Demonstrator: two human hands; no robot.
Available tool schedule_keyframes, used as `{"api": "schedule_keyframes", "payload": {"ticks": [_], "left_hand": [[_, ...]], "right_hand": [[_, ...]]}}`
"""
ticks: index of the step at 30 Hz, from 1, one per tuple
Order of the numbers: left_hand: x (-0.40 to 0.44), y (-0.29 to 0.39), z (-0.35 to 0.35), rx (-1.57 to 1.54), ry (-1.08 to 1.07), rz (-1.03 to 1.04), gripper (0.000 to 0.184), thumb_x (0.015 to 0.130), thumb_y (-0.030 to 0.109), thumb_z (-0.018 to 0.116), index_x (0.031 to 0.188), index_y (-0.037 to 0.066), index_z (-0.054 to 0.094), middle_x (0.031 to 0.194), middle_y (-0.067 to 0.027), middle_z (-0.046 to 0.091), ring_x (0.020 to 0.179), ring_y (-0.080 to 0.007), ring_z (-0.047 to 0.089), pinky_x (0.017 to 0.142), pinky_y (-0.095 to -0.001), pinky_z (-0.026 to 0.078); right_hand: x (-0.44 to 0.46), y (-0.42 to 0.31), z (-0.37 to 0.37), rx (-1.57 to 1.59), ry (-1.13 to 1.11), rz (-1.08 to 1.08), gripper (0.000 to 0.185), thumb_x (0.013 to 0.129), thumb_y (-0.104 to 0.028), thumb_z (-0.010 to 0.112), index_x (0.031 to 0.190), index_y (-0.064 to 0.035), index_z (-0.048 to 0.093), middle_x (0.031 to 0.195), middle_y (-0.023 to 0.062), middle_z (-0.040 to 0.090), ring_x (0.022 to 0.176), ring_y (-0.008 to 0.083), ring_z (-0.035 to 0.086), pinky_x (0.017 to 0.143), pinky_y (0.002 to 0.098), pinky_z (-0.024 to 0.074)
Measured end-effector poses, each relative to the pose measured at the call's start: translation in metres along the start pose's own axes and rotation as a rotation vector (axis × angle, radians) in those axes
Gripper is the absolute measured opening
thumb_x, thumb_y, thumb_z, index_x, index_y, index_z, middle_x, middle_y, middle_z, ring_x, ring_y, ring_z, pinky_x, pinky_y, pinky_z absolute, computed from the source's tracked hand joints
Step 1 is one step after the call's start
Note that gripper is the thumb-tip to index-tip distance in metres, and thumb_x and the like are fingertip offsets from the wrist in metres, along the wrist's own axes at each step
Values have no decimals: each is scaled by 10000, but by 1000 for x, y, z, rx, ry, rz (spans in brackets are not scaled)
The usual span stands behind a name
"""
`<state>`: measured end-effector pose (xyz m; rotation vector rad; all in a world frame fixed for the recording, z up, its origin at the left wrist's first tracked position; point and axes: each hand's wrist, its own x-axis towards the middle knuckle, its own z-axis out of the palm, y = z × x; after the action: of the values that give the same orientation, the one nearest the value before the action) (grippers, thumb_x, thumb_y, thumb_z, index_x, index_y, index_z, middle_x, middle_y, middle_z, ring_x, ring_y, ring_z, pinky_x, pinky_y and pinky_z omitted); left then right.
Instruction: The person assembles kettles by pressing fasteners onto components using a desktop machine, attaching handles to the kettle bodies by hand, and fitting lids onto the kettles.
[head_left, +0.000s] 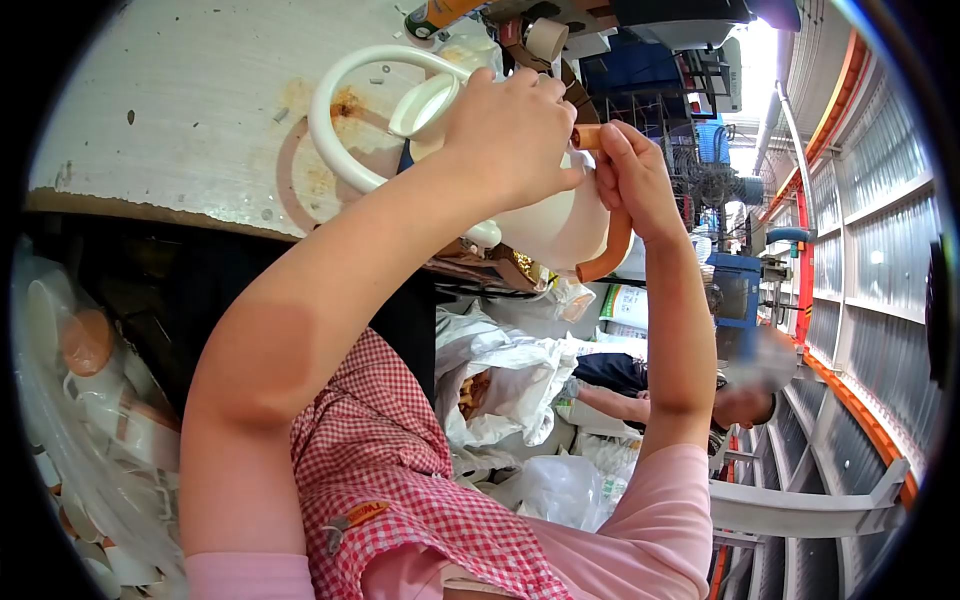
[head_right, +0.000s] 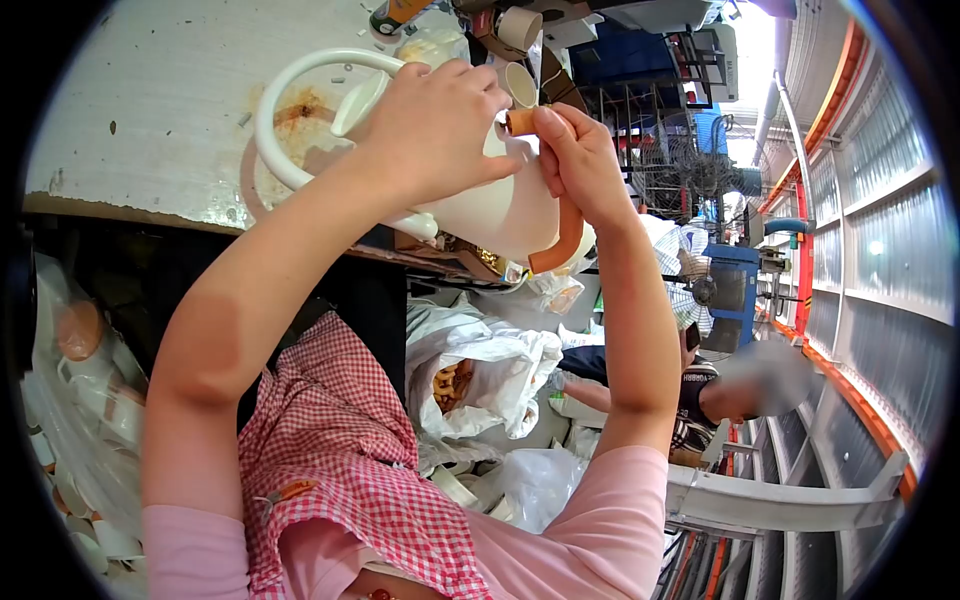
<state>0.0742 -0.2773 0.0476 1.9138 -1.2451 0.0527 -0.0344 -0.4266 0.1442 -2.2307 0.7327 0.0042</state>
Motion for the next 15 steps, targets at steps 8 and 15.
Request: {"api": "schedule_keyframes", "payload": {"ticks": [8, 15], "left_hand": [[0, -1, 3, -15, 18, 3, 541, 803, 495, 707, 1165, 93, 691, 1169, -38, 631, 1182, -188, 569, 970, -407, 435], [-1, -2, 0, -39, 44, 41, 536, 794, 457, 735, 1177, 88, 673, 1191, -42, 621, 1210, -206, 547, 1008, -413, 412]], "right_hand": [[-3, -13, -1, -322, 45, -105, 320, 992, -350, 636, 940, -36, 667, 599, -8, 520, 497, 68, 478, 470, 243, 403], [-5, -40, 6, -756, 98, -265, 323, 920, -377, 704, 934, -55, 693, 772, 123, 699, 637, 263, 630, 635, 361, 510]]}}
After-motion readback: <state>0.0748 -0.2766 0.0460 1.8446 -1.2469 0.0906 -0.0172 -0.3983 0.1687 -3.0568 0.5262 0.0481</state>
